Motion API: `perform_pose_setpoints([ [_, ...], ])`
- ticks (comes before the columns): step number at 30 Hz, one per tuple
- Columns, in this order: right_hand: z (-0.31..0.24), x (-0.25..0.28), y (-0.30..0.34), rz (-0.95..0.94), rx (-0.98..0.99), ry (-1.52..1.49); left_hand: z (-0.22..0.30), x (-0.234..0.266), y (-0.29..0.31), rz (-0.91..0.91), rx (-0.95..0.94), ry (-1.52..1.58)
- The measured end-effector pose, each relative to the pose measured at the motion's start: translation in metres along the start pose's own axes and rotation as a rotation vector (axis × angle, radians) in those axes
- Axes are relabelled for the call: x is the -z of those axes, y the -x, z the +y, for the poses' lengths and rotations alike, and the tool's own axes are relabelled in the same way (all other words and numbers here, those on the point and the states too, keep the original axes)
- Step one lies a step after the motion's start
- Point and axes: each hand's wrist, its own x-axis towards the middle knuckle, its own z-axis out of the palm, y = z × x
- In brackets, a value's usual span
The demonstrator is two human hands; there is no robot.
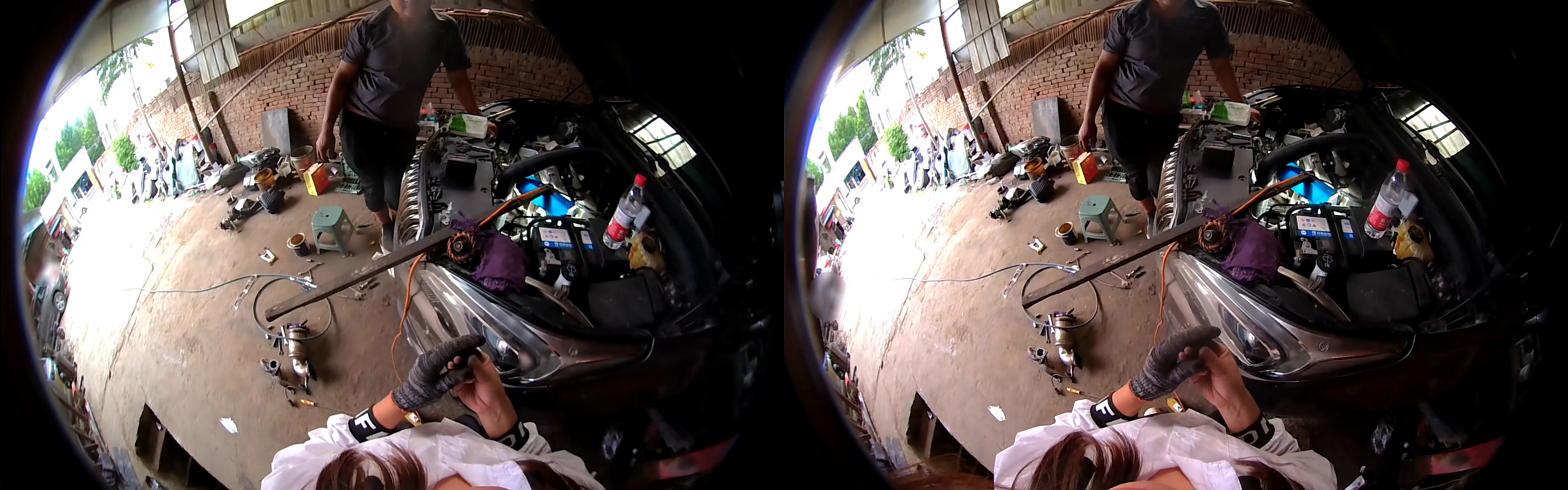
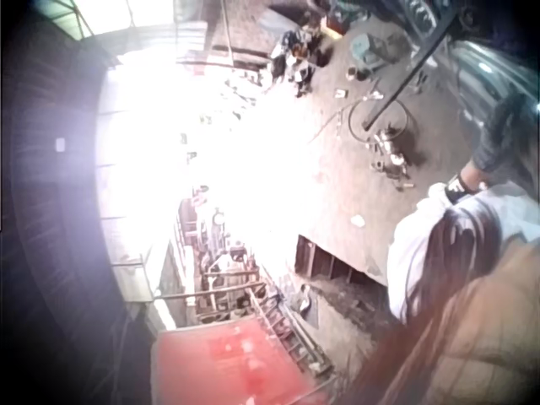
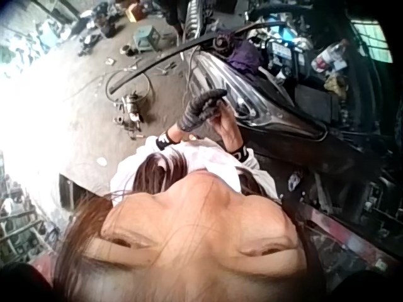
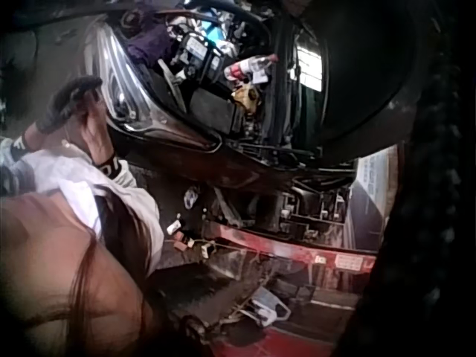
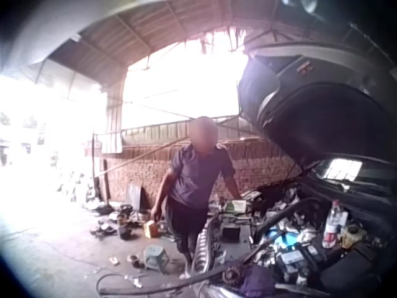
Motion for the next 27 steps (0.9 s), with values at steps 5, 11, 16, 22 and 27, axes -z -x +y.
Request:
perform_pose_setpoints([
  [5, -0.008, -0.009, 0.001, -0.047, 0.051, 0.138, 0.003, 0.008, -0.004, -0.122, -0.037, -0.036],
  [11, -0.02, -0.013, 0.002, -0.015, 0.022, 0.322, 0.003, 0.005, -0.004, -0.157, -0.026, 0.09],
  [16, -0.028, -0.038, -0.002, 0.174, 0.117, 0.684, -0.004, -0.003, -0.004, 0.033, 0.026, 0.161],
  [22, -0.052, -0.027, -0.038, 0.083, 0.223, -0.016, 0.008, 0.012, -0.004, 0.18, 0.125, -0.096],
  [27, -0.063, -0.039, -0.078, 0.04, 0.378, -0.022, 0.027, 0.025, -0.023, 0.225, 0.066, -0.371],
])
